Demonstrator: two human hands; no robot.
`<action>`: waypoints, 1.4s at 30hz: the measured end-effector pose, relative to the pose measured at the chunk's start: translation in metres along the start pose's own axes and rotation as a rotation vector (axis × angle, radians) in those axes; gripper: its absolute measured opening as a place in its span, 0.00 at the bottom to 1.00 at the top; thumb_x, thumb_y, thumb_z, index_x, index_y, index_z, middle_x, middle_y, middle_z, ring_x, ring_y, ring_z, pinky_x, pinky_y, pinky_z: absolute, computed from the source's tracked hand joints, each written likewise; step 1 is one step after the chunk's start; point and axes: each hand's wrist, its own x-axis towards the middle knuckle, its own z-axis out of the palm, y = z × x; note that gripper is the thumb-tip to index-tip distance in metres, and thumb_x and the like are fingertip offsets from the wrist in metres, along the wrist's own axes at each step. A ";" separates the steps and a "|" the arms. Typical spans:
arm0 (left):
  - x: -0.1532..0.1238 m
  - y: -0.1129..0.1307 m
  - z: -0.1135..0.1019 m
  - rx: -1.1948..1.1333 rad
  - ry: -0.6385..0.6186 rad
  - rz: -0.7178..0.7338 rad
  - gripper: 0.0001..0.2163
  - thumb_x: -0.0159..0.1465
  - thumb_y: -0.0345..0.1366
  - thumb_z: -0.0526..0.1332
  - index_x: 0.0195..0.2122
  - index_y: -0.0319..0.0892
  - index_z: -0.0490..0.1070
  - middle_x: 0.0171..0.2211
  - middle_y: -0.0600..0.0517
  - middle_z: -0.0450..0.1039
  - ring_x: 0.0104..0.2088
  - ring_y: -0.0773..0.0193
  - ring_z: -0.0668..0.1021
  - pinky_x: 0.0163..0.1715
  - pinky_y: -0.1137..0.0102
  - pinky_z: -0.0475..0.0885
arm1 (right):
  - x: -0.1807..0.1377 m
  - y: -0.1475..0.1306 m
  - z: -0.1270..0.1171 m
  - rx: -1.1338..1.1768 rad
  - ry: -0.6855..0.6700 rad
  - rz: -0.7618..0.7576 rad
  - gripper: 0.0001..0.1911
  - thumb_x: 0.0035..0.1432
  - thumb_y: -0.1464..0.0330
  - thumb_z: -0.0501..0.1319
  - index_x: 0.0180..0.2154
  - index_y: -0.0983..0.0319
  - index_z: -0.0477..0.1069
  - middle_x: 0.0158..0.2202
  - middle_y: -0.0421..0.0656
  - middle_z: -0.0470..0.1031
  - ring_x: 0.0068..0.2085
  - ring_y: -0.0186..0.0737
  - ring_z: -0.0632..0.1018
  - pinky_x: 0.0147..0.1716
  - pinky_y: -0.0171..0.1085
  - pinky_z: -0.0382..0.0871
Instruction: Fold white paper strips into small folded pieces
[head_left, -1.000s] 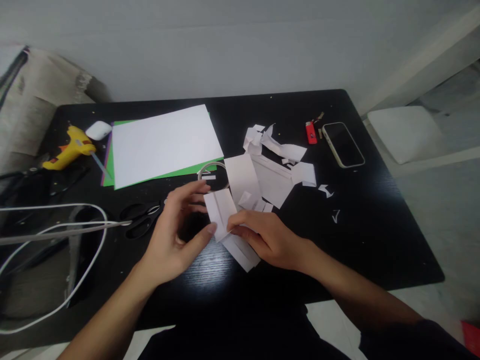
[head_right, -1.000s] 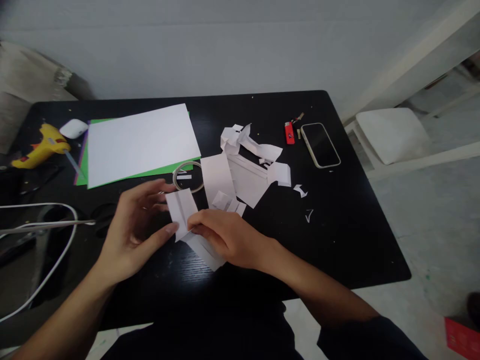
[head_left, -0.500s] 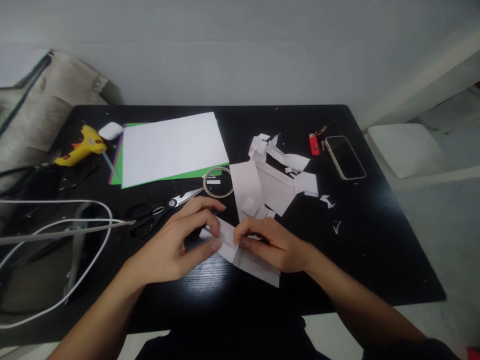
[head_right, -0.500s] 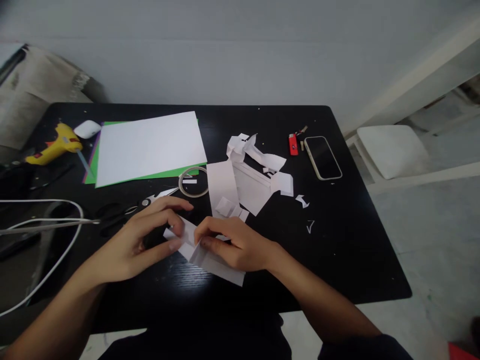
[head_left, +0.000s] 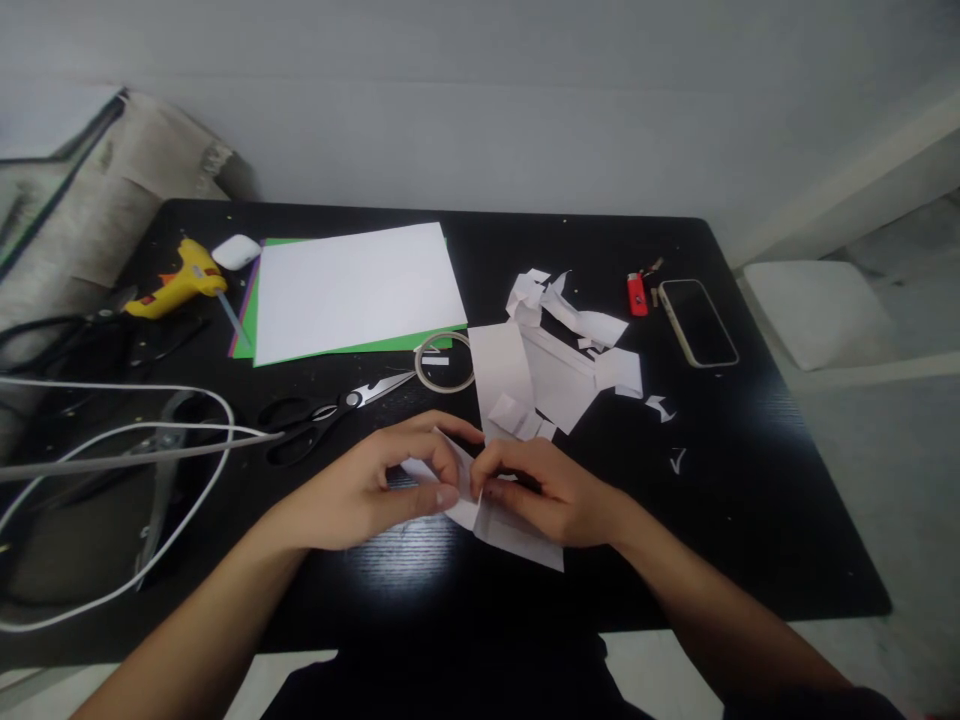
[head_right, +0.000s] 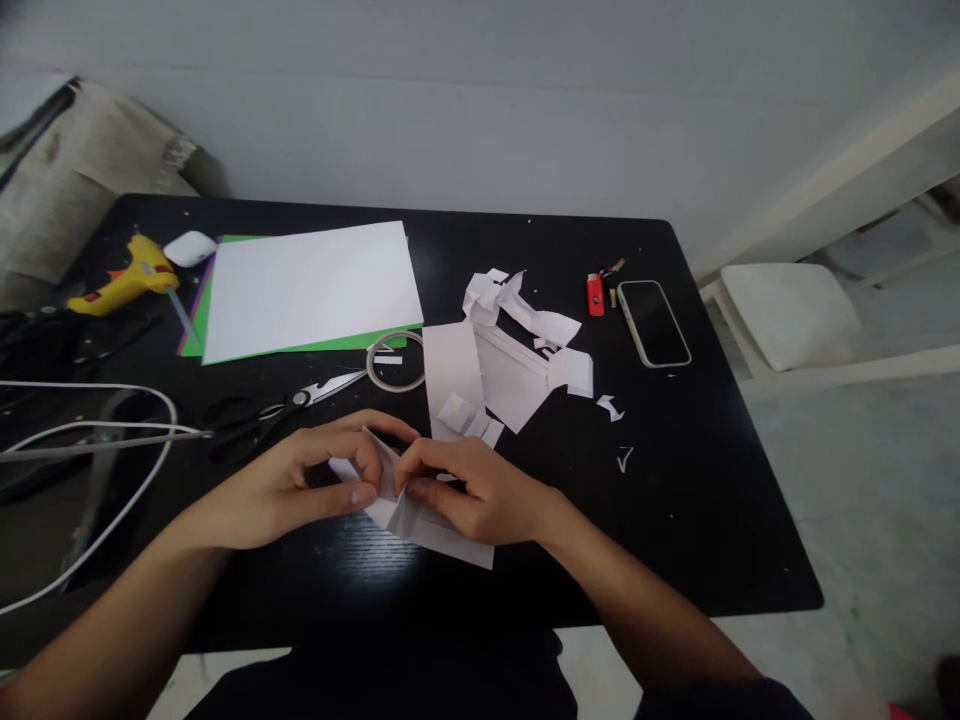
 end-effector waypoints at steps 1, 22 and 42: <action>0.000 0.001 -0.001 0.000 -0.001 0.003 0.06 0.69 0.27 0.65 0.35 0.44 0.77 0.44 0.44 0.83 0.62 0.48 0.79 0.55 0.52 0.81 | 0.000 -0.001 0.000 -0.012 -0.002 -0.003 0.08 0.69 0.75 0.57 0.42 0.59 0.73 0.35 0.39 0.80 0.35 0.35 0.79 0.37 0.36 0.74; 0.003 -0.003 0.002 -0.021 0.000 -0.042 0.04 0.64 0.28 0.70 0.34 0.43 0.80 0.49 0.43 0.81 0.52 0.52 0.84 0.52 0.56 0.81 | -0.001 0.003 0.015 0.209 0.106 0.079 0.07 0.63 0.67 0.71 0.40 0.60 0.76 0.36 0.39 0.80 0.35 0.35 0.79 0.37 0.35 0.75; 0.002 -0.012 -0.001 -0.185 -0.017 -0.179 0.01 0.63 0.33 0.73 0.34 0.45 0.84 0.45 0.46 0.84 0.64 0.48 0.76 0.59 0.55 0.76 | 0.000 0.006 0.016 0.130 0.131 0.059 0.03 0.66 0.71 0.70 0.37 0.58 0.79 0.35 0.36 0.82 0.37 0.33 0.81 0.41 0.33 0.74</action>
